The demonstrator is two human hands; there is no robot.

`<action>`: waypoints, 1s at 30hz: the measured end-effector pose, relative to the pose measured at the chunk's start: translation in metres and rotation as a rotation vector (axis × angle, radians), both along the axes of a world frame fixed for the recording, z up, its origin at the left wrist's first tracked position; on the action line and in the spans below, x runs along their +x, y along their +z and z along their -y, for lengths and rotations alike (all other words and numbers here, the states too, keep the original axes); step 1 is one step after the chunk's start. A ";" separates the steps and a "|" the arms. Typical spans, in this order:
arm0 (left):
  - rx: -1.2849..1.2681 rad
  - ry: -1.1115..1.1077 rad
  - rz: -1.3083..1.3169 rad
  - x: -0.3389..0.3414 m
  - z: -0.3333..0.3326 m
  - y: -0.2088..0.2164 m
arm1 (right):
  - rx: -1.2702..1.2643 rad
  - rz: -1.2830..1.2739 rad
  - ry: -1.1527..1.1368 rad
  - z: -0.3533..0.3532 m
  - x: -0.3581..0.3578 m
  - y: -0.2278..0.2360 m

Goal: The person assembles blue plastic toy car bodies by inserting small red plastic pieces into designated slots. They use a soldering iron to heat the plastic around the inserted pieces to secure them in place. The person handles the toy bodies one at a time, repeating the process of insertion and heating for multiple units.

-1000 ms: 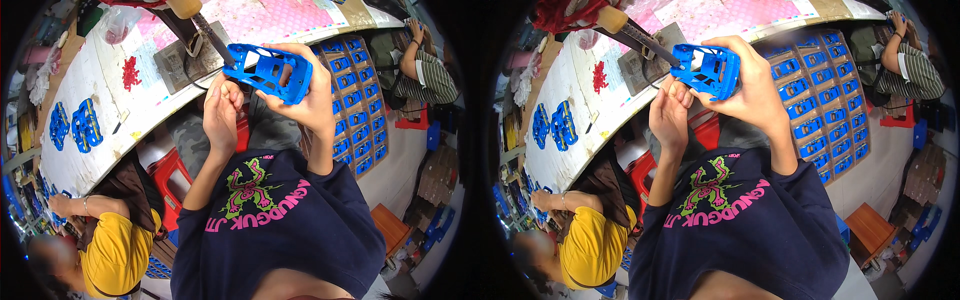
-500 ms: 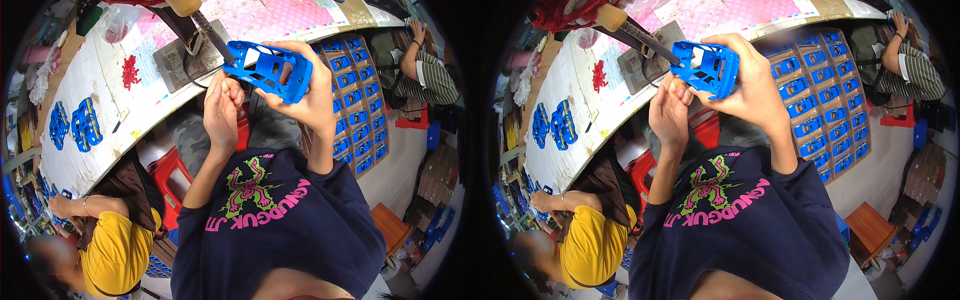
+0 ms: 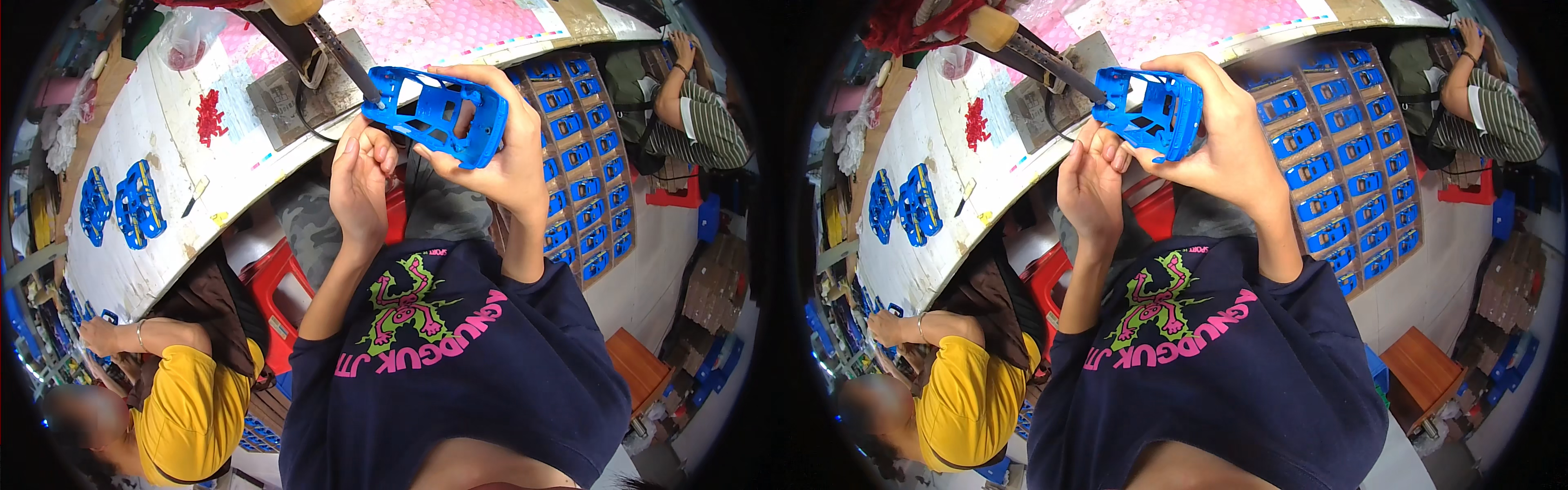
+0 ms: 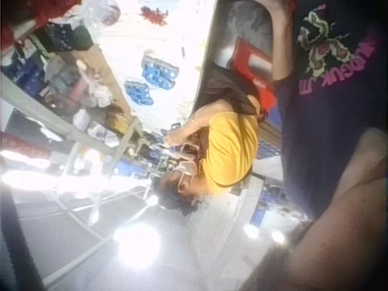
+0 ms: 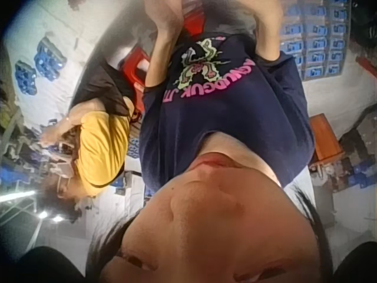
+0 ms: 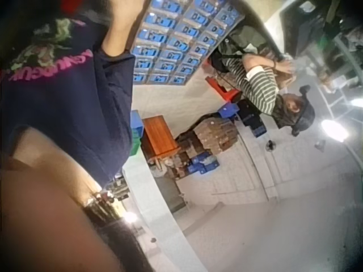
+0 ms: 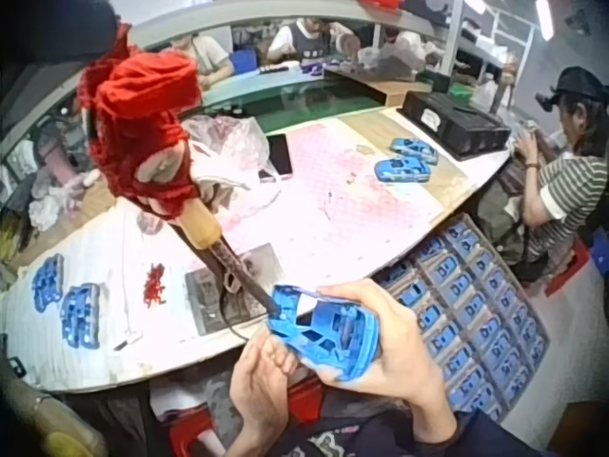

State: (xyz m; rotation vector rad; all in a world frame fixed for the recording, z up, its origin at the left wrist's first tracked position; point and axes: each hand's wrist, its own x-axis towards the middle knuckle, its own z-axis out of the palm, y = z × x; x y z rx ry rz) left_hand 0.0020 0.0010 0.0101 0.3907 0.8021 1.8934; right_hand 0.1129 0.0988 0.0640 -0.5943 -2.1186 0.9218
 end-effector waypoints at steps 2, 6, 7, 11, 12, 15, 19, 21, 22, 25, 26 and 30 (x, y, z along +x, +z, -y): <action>0.009 -0.007 -0.007 -0.001 -0.001 -0.002 | 0.026 -0.001 0.000 -0.001 0.000 -0.001; 0.009 -0.014 0.000 0.000 -0.002 -0.001 | 0.052 -0.003 0.014 -0.004 0.001 0.001; 0.004 -0.014 0.004 0.000 -0.003 0.000 | 0.042 -0.008 0.018 -0.004 0.000 0.001; -0.003 0.022 0.004 0.003 -0.002 0.000 | 0.051 -0.005 0.019 -0.004 0.000 -0.001; -0.009 0.028 0.008 0.003 -0.003 0.000 | 0.050 -0.018 0.022 -0.004 0.000 -0.002; -0.033 0.038 0.001 0.002 -0.003 -0.002 | 0.033 -0.037 0.023 -0.005 -0.001 -0.006; -0.184 -0.053 -0.094 0.004 0.001 -0.010 | -0.138 0.037 -0.034 -0.002 0.004 -0.017; -0.258 -0.032 -0.090 0.013 0.010 -0.020 | -0.330 0.035 -0.067 0.006 0.010 -0.026; -0.268 -0.035 -0.028 0.019 0.017 -0.029 | -0.340 0.026 -0.090 0.010 0.016 -0.035; -0.364 0.008 -0.050 0.044 0.038 -0.035 | -0.587 -0.049 -0.114 0.033 0.034 -0.063; -0.333 -0.047 -0.036 0.049 0.047 -0.039 | -0.616 -0.095 -0.082 0.043 0.036 -0.069; -0.279 -0.049 -0.017 0.063 0.085 -0.051 | -0.979 -0.224 0.042 0.088 0.035 -0.076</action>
